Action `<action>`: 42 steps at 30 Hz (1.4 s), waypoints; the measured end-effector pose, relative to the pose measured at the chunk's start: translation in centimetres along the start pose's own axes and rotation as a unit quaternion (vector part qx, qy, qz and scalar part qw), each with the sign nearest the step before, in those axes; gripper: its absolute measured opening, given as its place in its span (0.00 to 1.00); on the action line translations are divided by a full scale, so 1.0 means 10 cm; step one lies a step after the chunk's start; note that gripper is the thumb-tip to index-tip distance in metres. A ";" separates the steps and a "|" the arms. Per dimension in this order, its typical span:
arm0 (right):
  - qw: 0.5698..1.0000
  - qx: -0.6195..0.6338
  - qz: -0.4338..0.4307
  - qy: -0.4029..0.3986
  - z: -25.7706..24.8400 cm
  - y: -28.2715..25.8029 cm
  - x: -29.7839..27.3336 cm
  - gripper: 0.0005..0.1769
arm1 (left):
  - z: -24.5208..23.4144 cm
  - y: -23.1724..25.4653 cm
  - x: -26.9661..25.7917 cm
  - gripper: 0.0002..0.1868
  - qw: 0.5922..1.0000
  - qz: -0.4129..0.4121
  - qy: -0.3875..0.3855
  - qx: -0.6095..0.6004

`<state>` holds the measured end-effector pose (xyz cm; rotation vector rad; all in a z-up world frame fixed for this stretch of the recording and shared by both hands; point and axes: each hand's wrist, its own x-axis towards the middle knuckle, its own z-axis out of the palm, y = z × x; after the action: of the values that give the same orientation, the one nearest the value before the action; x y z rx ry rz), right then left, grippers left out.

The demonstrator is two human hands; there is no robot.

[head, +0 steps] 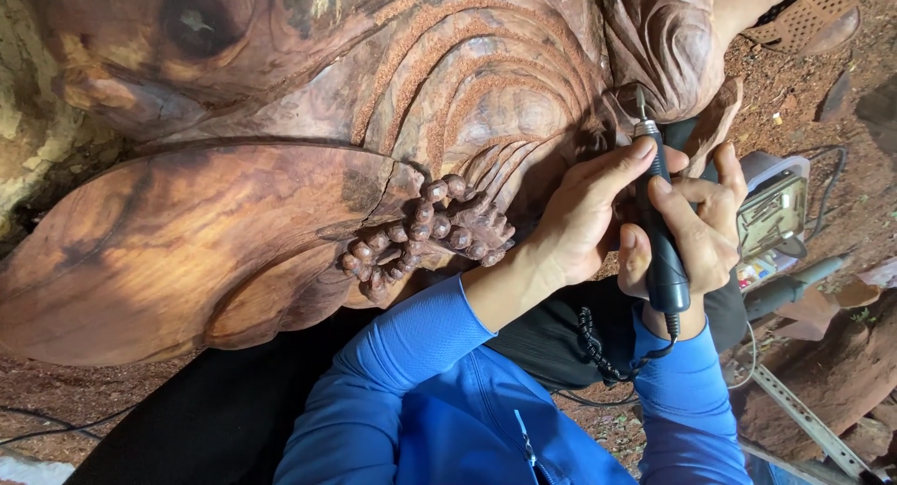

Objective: The person is using a handheld rotary tool to carve intricate details into a large wooden sculpture while sitting on the ground.

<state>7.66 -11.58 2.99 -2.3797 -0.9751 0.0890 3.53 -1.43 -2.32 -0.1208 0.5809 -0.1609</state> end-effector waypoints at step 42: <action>0.987 0.136 0.075 -0.041 -0.21 0.27 0.07 0.26 | -0.09 -0.14 0.02 0.17 0.982 -0.066 -0.095 -0.148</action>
<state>10.43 -13.70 3.43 -2.2067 -0.7636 0.3565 3.04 -2.94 -2.99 -0.4602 0.4034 -0.1882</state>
